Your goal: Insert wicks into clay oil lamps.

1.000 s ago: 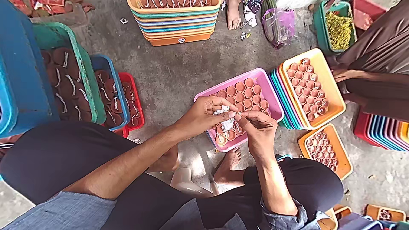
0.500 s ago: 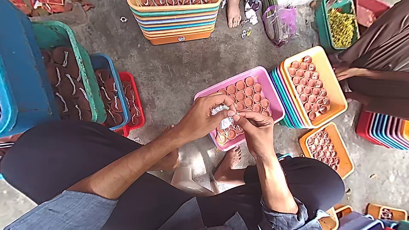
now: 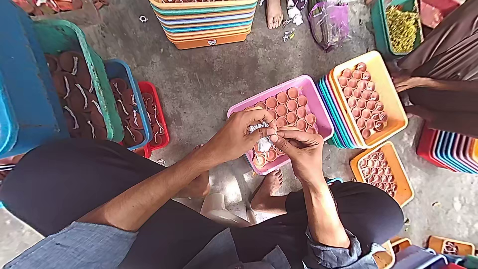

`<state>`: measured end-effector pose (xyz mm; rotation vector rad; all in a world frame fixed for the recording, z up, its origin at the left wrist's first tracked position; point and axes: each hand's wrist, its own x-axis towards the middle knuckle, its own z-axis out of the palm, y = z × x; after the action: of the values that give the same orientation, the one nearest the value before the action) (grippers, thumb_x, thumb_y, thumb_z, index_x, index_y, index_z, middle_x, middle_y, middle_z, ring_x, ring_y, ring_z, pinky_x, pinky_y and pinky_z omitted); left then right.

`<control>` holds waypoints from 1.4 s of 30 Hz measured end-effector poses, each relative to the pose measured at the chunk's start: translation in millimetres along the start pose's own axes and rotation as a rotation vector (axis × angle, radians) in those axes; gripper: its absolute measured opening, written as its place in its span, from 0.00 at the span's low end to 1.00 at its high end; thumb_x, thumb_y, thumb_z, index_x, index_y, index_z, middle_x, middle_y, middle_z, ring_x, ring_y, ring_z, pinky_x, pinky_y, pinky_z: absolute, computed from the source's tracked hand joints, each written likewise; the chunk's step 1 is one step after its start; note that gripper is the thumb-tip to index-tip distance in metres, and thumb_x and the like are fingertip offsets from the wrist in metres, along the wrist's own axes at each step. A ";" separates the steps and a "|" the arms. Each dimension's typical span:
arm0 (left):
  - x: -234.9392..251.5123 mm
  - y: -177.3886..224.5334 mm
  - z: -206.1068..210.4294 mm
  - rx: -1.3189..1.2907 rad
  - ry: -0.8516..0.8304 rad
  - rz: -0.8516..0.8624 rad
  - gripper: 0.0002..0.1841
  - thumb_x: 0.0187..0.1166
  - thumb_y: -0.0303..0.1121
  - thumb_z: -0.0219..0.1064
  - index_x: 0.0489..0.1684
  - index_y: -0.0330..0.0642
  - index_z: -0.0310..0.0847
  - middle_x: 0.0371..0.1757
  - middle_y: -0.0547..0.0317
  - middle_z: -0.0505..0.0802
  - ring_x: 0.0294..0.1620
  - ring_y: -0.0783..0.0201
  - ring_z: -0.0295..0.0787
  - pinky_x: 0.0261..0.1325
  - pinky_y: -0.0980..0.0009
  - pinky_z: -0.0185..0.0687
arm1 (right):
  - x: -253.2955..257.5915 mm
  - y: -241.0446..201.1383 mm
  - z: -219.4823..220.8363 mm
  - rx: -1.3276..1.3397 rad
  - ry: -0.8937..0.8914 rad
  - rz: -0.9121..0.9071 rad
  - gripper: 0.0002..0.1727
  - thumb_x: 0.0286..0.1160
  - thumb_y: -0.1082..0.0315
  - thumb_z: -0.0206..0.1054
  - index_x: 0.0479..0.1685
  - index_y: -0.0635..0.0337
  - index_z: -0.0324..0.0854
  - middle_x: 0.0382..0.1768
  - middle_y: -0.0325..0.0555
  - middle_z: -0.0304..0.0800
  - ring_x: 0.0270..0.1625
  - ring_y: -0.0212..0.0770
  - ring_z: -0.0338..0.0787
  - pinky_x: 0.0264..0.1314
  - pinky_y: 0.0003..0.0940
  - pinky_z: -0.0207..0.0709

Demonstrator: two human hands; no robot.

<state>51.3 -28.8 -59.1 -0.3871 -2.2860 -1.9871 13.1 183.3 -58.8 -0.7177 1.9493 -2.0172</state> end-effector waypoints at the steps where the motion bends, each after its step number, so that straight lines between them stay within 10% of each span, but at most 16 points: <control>1: 0.2 0.4 -0.1 -0.023 -0.004 0.003 0.05 0.82 0.29 0.69 0.47 0.37 0.87 0.49 0.56 0.90 0.52 0.66 0.89 0.57 0.71 0.89 | 0.1 -0.7 -1.1 -0.008 -0.006 -0.007 0.06 0.68 0.77 0.79 0.41 0.65 0.95 0.45 0.50 0.96 0.46 0.38 0.94 0.47 0.30 0.91; 14: 0.7 -1.6 2.0 -0.331 0.013 -0.053 0.13 0.72 0.19 0.76 0.51 0.30 0.82 0.52 0.47 0.92 0.46 0.59 0.93 0.50 0.67 0.94 | -3.2 4.9 3.7 0.197 0.032 0.058 0.09 0.61 0.77 0.83 0.39 0.62 0.95 0.45 0.48 0.95 0.48 0.36 0.94 0.48 0.30 0.91; 27: 3.8 6.7 -8.8 -0.338 -0.118 -0.095 0.13 0.70 0.21 0.78 0.50 0.29 0.85 0.56 0.45 0.93 0.51 0.56 0.95 0.54 0.64 0.95 | 4.5 -4.3 -10.6 0.221 0.086 0.080 0.06 0.80 0.67 0.70 0.42 0.56 0.92 0.64 0.45 0.85 0.67 0.39 0.83 0.64 0.36 0.83; 32: 0.4 12.0 -6.3 -0.311 -0.223 -0.071 0.12 0.68 0.24 0.81 0.47 0.33 0.92 0.66 0.46 0.90 0.64 0.58 0.90 0.55 0.68 0.94 | 3.6 -3.9 -10.0 0.168 0.085 0.073 0.04 0.77 0.68 0.74 0.43 0.56 0.93 0.65 0.45 0.84 0.63 0.38 0.85 0.60 0.33 0.85; 37: -2.1 14.7 -2.3 -0.377 -0.272 -0.203 0.12 0.71 0.21 0.78 0.52 0.33 0.92 0.49 0.51 0.96 0.42 0.61 0.95 0.45 0.70 0.94 | 3.8 -3.4 -10.1 0.156 0.073 0.085 0.04 0.78 0.70 0.73 0.44 0.58 0.92 0.60 0.46 0.87 0.60 0.38 0.87 0.59 0.33 0.85; 42: -0.3 16.3 -7.7 -0.423 -0.275 -0.228 0.14 0.71 0.19 0.76 0.55 0.30 0.90 0.51 0.49 0.96 0.45 0.62 0.96 0.48 0.71 0.95 | 6.3 -7.5 -21.1 0.165 0.079 0.157 0.05 0.83 0.69 0.68 0.49 0.58 0.87 0.43 0.41 0.88 0.41 0.33 0.88 0.50 0.32 0.86</control>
<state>54.9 -34.5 -42.3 -0.4731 -2.1165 -2.6968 -1.7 198.9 -50.0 -0.4387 1.7915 -2.1071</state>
